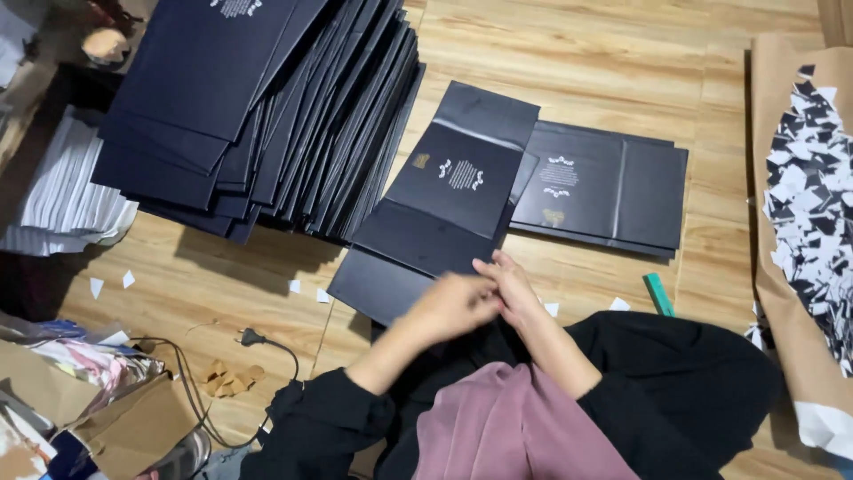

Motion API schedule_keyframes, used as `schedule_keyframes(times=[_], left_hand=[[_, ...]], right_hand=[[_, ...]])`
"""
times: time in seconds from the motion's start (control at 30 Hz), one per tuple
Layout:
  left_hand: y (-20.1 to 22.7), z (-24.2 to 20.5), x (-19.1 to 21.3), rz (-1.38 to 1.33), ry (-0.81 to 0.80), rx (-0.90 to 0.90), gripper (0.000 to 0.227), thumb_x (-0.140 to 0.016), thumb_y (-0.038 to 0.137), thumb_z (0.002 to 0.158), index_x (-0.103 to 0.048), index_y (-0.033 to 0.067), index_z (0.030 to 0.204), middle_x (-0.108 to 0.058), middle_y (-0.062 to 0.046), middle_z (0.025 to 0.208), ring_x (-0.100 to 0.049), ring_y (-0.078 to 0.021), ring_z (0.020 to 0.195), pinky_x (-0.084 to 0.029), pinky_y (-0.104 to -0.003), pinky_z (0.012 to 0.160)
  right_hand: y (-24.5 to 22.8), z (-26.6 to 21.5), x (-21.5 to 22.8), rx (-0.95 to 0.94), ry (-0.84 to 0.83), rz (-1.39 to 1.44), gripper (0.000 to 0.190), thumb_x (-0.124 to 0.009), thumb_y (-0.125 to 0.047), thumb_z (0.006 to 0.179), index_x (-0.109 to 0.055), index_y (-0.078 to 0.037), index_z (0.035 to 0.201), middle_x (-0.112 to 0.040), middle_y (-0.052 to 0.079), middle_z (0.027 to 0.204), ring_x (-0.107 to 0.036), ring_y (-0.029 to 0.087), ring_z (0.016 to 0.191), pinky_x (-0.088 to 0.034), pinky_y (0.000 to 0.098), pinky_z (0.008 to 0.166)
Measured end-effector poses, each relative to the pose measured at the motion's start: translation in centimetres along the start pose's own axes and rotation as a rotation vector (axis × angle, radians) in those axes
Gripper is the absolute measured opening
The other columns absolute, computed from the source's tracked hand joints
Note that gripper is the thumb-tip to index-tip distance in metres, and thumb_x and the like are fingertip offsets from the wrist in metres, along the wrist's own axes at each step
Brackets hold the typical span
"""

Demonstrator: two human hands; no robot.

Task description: The person sits on the floor and assembles black tri-fold folders by inserting a cardboard insert into the folder and smoothing the edges with a green tool. The person repeatedly picks up folders, inserts the cardboard, and stacks the finished items.

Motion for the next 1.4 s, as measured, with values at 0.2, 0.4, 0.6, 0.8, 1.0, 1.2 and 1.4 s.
schedule_keyframes(times=[0.2, 0.4, 0.6, 0.8, 1.0, 1.2, 1.4], left_hand=[[-7.8, -1.9, 7.6, 0.187, 0.995, -0.064, 0.025, -0.063, 0.017, 0.074, -0.063, 0.0094, 0.098, -0.059, -0.014, 0.087, -0.052, -0.0341, 0.088, -0.039, -0.043, 0.078], [-20.1, 2.2, 5.0, -0.539, 0.558, 0.51, 0.056, -0.05, 0.056, 0.085, -0.051, 0.0153, 0.124, -0.05, -0.012, 0.126, -0.043, -0.0288, 0.121, -0.032, -0.043, 0.1], [-19.9, 9.1, 4.5, -0.903, 0.326, 0.523, 0.086, -0.057, 0.058, 0.08, -0.028, -0.0029, 0.134, -0.043, -0.027, 0.129, -0.038, -0.0397, 0.123, -0.032, -0.047, 0.099], [-23.5, 17.1, 2.2, -0.761, 0.506, 0.506, 0.077, -0.065, 0.049, 0.078, -0.034, 0.0055, 0.133, -0.053, -0.02, 0.12, -0.06, -0.0328, 0.1, -0.053, -0.036, 0.058], [-19.8, 18.8, -0.4, -0.336, 0.513, 0.299, 0.05, -0.062, 0.037, 0.08, -0.051, 0.0156, 0.123, -0.054, -0.013, 0.121, -0.054, -0.0304, 0.109, -0.046, -0.041, 0.089], [-15.5, 16.8, 2.0, -0.086, 0.634, 0.119, 0.055, -0.065, 0.02, 0.077, -0.045, 0.0056, 0.126, -0.048, -0.021, 0.12, -0.046, -0.0394, 0.114, -0.036, -0.049, 0.097], [-11.8, 15.3, 10.0, 0.278, 0.962, -0.187, 0.103, -0.066, 0.066, 0.077, -0.011, 0.0086, 0.144, -0.003, -0.014, 0.15, -0.01, -0.0376, 0.139, -0.012, -0.054, 0.115]], right_hand=[[-3.5, -3.6, 1.4, 0.009, 0.084, -0.2, 0.052, -0.072, -0.016, 0.072, -0.047, -0.01, 0.118, -0.039, -0.01, 0.074, -0.053, 0.009, 0.07, -0.053, 0.0272, 0.063], [-10.1, -7.6, 7.9, -0.032, -0.068, -0.483, 0.067, -0.062, -0.006, 0.075, -0.036, -0.007, 0.136, -0.056, 0.01, 0.119, -0.055, 0.024, 0.103, -0.046, 0.0355, 0.082], [-14.1, -7.3, 9.5, 0.032, -0.149, -0.518, 0.059, -0.056, 0.001, 0.075, -0.044, -0.009, 0.132, -0.063, 0.012, 0.103, -0.062, 0.024, 0.087, -0.05, 0.0379, 0.071], [-18.2, -2.8, 14.1, 0.363, 0.024, -0.856, 0.053, -0.059, 0.005, 0.075, -0.05, -0.003, 0.126, -0.054, 0.018, 0.119, -0.047, 0.029, 0.112, -0.038, 0.0444, 0.092], [-19.8, 3.8, 20.5, 0.384, 0.57, -1.376, 0.029, -0.059, -0.017, 0.083, -0.063, -0.034, 0.106, -0.065, -0.003, 0.084, -0.062, 0.018, 0.087, -0.047, 0.0325, 0.074], [-21.5, 0.3, 16.0, 0.533, 0.416, -1.191, 0.033, -0.074, -0.017, 0.075, -0.064, -0.014, 0.107, -0.065, 0.011, 0.092, -0.061, 0.03, 0.092, -0.046, 0.0395, 0.08], [-26.7, -10.6, 5.9, 1.043, 0.265, -1.481, 0.024, -0.061, -0.014, 0.085, -0.061, -0.01, 0.109, -0.058, 0.005, 0.092, -0.057, 0.024, 0.083, -0.041, 0.0342, 0.065]])
Point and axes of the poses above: each hand's wrist, its own z-axis towards the middle knuckle, its own x-axis out of the back of the hand, y = z × x, the point moved 3 cm from there along z, towards the middle knuckle
